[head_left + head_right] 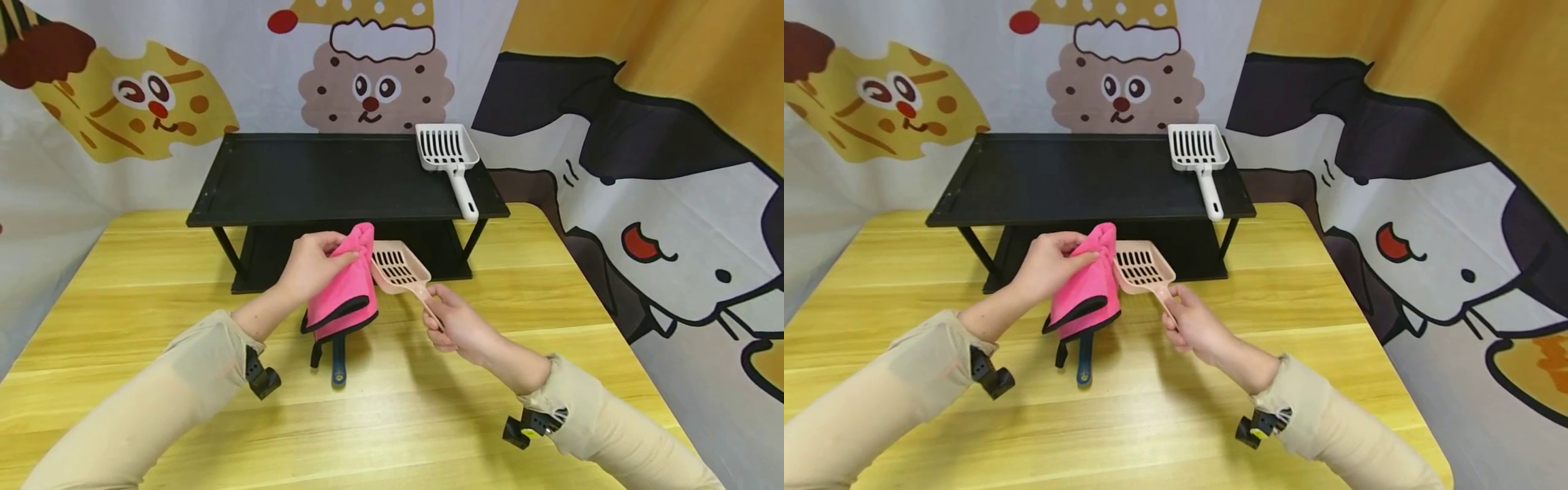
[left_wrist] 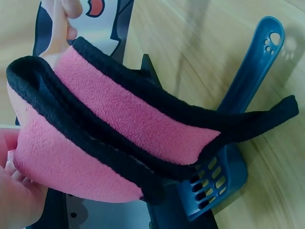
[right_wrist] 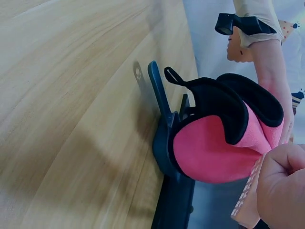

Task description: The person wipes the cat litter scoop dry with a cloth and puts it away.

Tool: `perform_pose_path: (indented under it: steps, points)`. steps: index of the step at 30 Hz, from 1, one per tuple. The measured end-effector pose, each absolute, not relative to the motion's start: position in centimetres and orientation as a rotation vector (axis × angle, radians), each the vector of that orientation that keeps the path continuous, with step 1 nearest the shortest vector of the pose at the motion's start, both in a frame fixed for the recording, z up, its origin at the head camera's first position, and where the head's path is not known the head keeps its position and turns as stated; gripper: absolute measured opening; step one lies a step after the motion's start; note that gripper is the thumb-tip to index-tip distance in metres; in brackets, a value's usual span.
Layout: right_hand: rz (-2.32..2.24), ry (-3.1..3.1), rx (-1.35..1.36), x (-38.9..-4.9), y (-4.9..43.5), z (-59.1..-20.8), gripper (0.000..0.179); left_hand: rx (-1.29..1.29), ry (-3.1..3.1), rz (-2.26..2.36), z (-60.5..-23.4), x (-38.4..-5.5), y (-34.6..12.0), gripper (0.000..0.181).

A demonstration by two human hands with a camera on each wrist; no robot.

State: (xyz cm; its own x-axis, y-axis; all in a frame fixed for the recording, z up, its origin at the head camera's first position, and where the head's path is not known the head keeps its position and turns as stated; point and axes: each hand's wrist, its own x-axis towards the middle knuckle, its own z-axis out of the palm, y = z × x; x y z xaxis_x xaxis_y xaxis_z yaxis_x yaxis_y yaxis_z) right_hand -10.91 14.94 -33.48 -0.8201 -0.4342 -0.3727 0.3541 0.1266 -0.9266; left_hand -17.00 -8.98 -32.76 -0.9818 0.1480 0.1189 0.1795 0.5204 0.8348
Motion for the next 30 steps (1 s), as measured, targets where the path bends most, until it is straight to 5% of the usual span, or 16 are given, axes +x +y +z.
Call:
perform_pose_path:
  steps: [18,30]
  points:
    - [-1.745,1.862,-0.118,-10.0,15.2,-33.1,0.014,-0.163,-2.706,-1.468,-32.2,-17.3,-8.7,0.026]
    - [-1.404,1.952,-0.521,-12.8,20.3,-31.7,0.029,-0.252,-2.755,-1.591,-30.4,-18.6,-10.4,0.027]
